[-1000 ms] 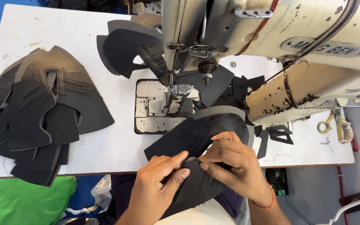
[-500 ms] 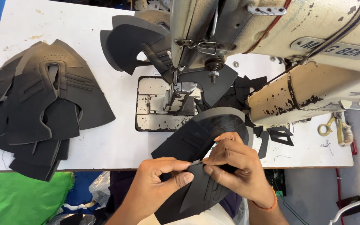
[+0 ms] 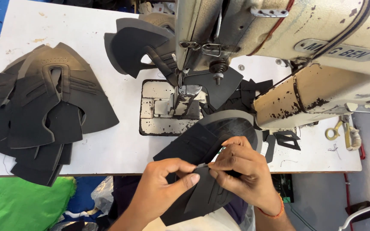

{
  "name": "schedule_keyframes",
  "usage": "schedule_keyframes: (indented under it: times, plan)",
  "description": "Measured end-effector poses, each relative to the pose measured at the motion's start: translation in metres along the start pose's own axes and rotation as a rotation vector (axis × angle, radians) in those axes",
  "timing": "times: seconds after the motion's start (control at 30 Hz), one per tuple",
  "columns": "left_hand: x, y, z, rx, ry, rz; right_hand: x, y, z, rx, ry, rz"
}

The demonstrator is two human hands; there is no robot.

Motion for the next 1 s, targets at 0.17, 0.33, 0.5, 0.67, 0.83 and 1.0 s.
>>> schedule_keyframes:
  times: [0.17,0.33,0.5,0.67,0.83,1.0]
  plan:
    - [-0.005,-0.021,0.013,0.028,0.078,-0.004,0.025,0.016,0.000,-0.018,-0.012,-0.201]
    - [-0.067,-0.022,0.031,0.075,-0.298,0.063,0.043,0.032,0.015,-0.108,-0.024,-0.538]
    - [-0.045,0.061,0.091,-0.231,-0.168,0.107,0.019,0.004,0.085,-0.148,-0.005,-0.742]
    - [-0.008,0.101,0.132,-0.363,0.012,-0.060,-0.021,-0.011,0.117,-0.115,-0.034,-0.734]
    - [-0.005,0.106,0.139,-0.392,0.122,-0.060,-0.034,-0.007,0.119,-0.096,-0.081,-0.685]
    - [-0.011,0.102,0.139,-0.376,0.172,-0.014,-0.030,-0.005,0.116,-0.096,-0.076,-0.680]
Point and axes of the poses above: each hand's wrist, its own z-axis towards the middle knuckle, its own y-axis out of the back of the hand, x = y × z, the point moved 10 cm from there along z, towards the middle knuckle, and after that the axes turned 5 degrees about x, right-handed, at the moved point
